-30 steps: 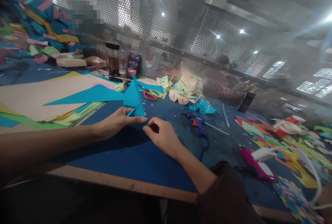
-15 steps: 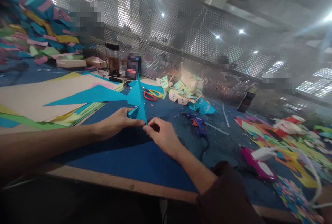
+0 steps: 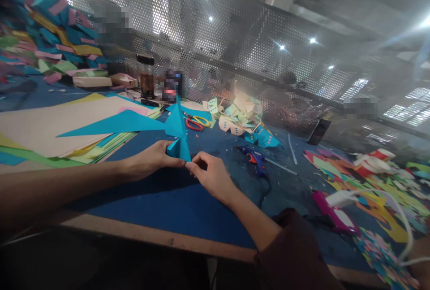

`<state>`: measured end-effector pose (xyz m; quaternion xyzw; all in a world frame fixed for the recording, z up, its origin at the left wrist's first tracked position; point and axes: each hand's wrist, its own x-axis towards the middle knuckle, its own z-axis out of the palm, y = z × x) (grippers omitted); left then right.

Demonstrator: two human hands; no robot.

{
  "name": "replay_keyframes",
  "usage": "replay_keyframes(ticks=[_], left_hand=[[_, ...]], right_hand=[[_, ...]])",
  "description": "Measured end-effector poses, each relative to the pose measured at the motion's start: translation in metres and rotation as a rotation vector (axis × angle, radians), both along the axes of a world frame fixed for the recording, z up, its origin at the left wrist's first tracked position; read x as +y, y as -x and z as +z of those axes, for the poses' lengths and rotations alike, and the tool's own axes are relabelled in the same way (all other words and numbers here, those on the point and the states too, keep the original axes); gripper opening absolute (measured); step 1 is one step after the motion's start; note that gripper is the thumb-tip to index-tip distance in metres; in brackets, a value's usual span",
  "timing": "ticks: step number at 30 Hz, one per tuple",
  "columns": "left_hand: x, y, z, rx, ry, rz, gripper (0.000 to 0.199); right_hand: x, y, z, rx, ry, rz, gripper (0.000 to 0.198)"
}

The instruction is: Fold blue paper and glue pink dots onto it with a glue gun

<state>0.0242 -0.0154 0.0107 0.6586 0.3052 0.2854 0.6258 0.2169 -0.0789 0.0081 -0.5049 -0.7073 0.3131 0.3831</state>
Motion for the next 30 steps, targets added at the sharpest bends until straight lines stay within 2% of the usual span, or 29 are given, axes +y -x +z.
replay_keyframes(ticks=[11, 19, 23, 30], left_hand=[[0.0006, -0.0009, 0.0016, 0.025, -0.070, 0.025, 0.017], [-0.0012, -0.0004, 0.0010, 0.029, -0.047, 0.036, 0.015], [-0.0019, -0.0004, 0.0027, 0.021, -0.048, 0.095, 0.018], [0.0009, -0.0006, -0.0016, -0.052, -0.054, 0.074, 0.025]], right_hand=[[0.0014, -0.0015, -0.0001, 0.005, -0.006, -0.014, 0.017], [0.0014, -0.0021, 0.0001, -0.022, -0.008, -0.020, 0.018], [0.0013, -0.0018, -0.0016, -0.050, -0.029, -0.016, 0.019], [-0.0007, 0.0015, -0.0006, -0.068, -0.034, 0.023, 0.017]])
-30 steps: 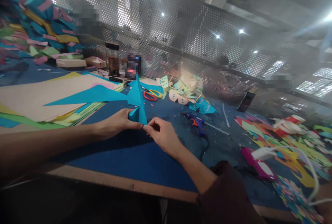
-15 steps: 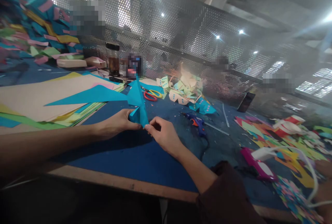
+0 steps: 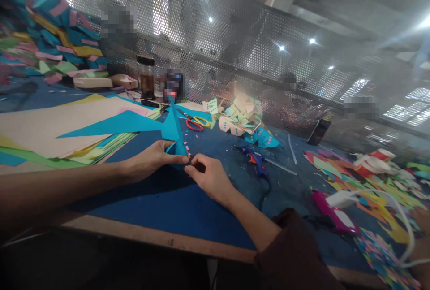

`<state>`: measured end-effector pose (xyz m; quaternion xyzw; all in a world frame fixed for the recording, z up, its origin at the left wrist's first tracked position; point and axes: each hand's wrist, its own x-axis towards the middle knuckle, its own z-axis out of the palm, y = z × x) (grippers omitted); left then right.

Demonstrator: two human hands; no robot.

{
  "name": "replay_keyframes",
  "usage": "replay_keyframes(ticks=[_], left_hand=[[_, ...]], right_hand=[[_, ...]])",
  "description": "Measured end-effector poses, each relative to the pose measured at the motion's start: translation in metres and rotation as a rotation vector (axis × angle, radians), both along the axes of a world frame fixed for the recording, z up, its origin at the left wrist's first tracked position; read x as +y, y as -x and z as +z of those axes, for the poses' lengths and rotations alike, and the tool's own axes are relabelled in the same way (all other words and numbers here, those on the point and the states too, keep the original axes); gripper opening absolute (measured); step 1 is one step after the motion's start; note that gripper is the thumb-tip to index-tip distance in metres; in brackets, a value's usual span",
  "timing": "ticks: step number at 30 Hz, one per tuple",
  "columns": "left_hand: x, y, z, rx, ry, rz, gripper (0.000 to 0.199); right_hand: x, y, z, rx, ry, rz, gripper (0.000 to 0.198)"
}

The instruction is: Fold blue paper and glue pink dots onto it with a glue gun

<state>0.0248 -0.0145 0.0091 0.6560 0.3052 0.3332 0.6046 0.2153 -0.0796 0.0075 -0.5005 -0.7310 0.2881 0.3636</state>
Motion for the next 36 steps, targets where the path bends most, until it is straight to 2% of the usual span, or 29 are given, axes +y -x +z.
replay_keyframes(ticks=[9, 13, 19, 27, 36], left_hand=[[-0.001, 0.001, 0.004, 0.030, -0.014, 0.028, 0.025], [-0.002, 0.000, 0.006, 0.103, -0.071, 0.072, 0.027], [-0.008, -0.003, 0.003, 0.172, -0.107, -0.071, 0.029], [-0.009, -0.004, 0.002, 0.209, -0.152, -0.108, 0.036], [-0.008, -0.003, 0.000, 0.215, -0.147, -0.151, 0.032]], right_hand=[[-0.002, 0.000, 0.001, -0.037, -0.041, 0.005, 0.019], [-0.002, -0.001, 0.004, 0.072, -0.042, -0.055, 0.024], [-0.001, -0.001, 0.007, 0.147, -0.060, -0.086, 0.021], [0.000, 0.000, 0.008, 0.182, -0.044, -0.086, 0.019], [-0.001, 0.000, 0.008, 0.219, 0.010, -0.044, 0.024]])
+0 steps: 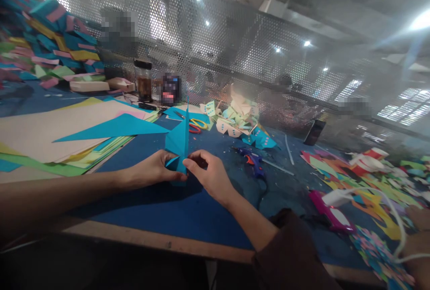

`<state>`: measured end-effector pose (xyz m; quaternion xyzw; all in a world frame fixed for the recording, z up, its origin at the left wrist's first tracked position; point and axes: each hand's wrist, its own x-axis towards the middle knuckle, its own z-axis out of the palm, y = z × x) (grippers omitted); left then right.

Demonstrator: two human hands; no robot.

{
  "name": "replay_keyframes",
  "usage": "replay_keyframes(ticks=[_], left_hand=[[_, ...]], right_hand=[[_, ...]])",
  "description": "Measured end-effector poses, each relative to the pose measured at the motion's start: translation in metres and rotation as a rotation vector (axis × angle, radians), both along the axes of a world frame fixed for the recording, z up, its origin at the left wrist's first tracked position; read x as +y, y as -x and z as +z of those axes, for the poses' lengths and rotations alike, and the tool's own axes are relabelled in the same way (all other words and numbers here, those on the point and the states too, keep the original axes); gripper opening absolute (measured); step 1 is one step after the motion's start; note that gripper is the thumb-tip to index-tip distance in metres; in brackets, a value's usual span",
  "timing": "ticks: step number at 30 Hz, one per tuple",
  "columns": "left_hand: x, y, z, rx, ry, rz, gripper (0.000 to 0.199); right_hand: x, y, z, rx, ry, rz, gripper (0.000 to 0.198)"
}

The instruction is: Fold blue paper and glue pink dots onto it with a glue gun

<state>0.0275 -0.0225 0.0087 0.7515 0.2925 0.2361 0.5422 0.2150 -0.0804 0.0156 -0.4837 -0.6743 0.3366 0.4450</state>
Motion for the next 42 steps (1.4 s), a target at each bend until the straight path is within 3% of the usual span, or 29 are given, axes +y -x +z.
replay_keyframes(ticks=[12, 20, 36, 42], left_hand=[[-0.001, 0.003, -0.001, 0.041, -0.080, 0.003, 0.035], [-0.006, 0.002, 0.003, 0.057, -0.024, -0.077, 0.025], [-0.001, 0.001, 0.010, -0.068, 0.044, 0.052, 0.018], [0.010, 0.003, 0.006, -0.183, 0.221, 0.209, 0.021]], right_hand=[[0.000, 0.001, 0.000, -0.047, -0.017, -0.012, 0.024], [0.003, -0.002, 0.001, 0.038, 0.000, -0.038, 0.024], [0.006, -0.002, -0.002, 0.193, -0.013, -0.074, 0.026], [0.009, -0.008, -0.002, 0.121, -0.028, -0.186, 0.029]])
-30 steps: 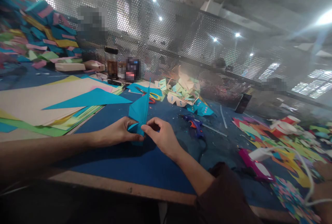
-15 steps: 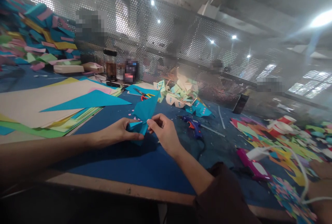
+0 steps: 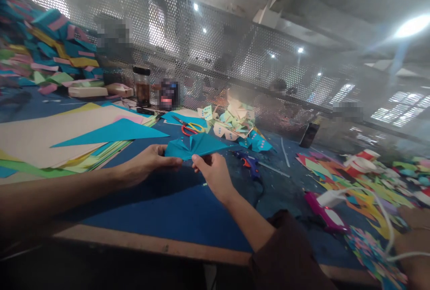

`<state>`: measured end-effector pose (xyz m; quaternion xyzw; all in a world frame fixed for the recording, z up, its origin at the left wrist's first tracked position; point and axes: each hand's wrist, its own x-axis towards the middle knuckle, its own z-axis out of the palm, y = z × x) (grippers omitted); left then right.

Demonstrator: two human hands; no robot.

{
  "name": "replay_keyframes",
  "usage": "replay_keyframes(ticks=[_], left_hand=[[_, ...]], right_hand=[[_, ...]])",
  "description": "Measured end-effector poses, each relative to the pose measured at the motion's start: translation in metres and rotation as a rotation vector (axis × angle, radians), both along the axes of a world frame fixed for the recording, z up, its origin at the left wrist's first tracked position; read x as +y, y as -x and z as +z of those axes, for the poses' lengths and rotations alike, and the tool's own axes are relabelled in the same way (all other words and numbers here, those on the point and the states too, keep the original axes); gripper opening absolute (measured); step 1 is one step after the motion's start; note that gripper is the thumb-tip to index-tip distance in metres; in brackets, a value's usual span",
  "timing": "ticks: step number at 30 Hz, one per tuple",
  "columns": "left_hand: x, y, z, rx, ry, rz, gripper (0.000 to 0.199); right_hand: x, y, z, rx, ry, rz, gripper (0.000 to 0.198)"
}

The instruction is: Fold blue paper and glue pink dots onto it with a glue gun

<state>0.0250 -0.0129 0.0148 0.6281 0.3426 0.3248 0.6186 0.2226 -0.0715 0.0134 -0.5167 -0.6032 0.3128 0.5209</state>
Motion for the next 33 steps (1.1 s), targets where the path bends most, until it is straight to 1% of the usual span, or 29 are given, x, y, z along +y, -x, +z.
replay_keyframes(ticks=[2, 8, 12, 14, 16, 19, 20, 21, 22, 24, 28, 29, 30, 31, 33], left_hand=[[0.003, 0.001, -0.001, -0.054, 0.057, 0.018, 0.023], [0.006, 0.003, 0.002, -0.171, 0.161, 0.038, 0.023], [0.008, 0.004, 0.003, -0.219, 0.166, 0.014, 0.023], [0.011, 0.005, 0.002, -0.212, 0.147, 0.021, 0.024], [0.015, 0.006, 0.002, -0.218, 0.118, 0.065, 0.025], [0.022, 0.008, 0.004, -0.249, 0.070, 0.156, 0.027], [0.024, 0.008, 0.005, -0.247, 0.042, 0.184, 0.026], [0.026, 0.009, 0.005, -0.234, 0.003, 0.207, 0.026], [0.026, 0.010, 0.006, -0.212, -0.044, 0.227, 0.025], [0.025, 0.010, 0.007, -0.155, -0.126, 0.248, 0.025], [0.015, 0.010, 0.012, -0.048, -0.186, 0.204, 0.025], [0.012, 0.009, 0.013, -0.034, -0.216, 0.185, 0.023], [0.010, 0.009, 0.013, -0.034, -0.239, 0.168, 0.021], [0.007, 0.008, 0.014, -0.036, -0.257, 0.147, 0.020], [0.005, 0.008, 0.015, -0.043, -0.269, 0.105, 0.017]], right_hand=[[0.000, 0.000, -0.001, 0.010, -0.012, 0.013, 0.029], [0.000, 0.003, -0.002, 0.152, -0.079, 0.039, 0.027], [0.001, 0.003, -0.002, 0.157, -0.090, 0.039, 0.027], [0.002, 0.003, -0.002, 0.149, -0.052, 0.062, 0.027], [0.001, 0.004, -0.001, 0.097, 0.034, 0.151, 0.026], [-0.005, 0.007, -0.001, -0.033, 0.163, 0.347, 0.025], [-0.008, 0.009, 0.000, -0.068, 0.172, 0.382, 0.024], [-0.011, 0.010, 0.001, -0.100, 0.158, 0.384, 0.023], [-0.014, 0.011, 0.003, -0.125, 0.114, 0.351, 0.022], [-0.019, 0.012, 0.008, -0.198, -0.045, 0.218, 0.021], [-0.023, 0.005, 0.021, -0.427, -0.547, -0.097, 0.007], [-0.023, 0.002, 0.023, -0.484, -0.636, -0.160, 0.006], [-0.022, 0.000, 0.025, -0.526, -0.693, -0.214, 0.010], [-0.021, -0.002, 0.026, -0.559, -0.721, -0.249, 0.015], [-0.019, -0.005, 0.025, -0.597, -0.703, -0.270, 0.021]])
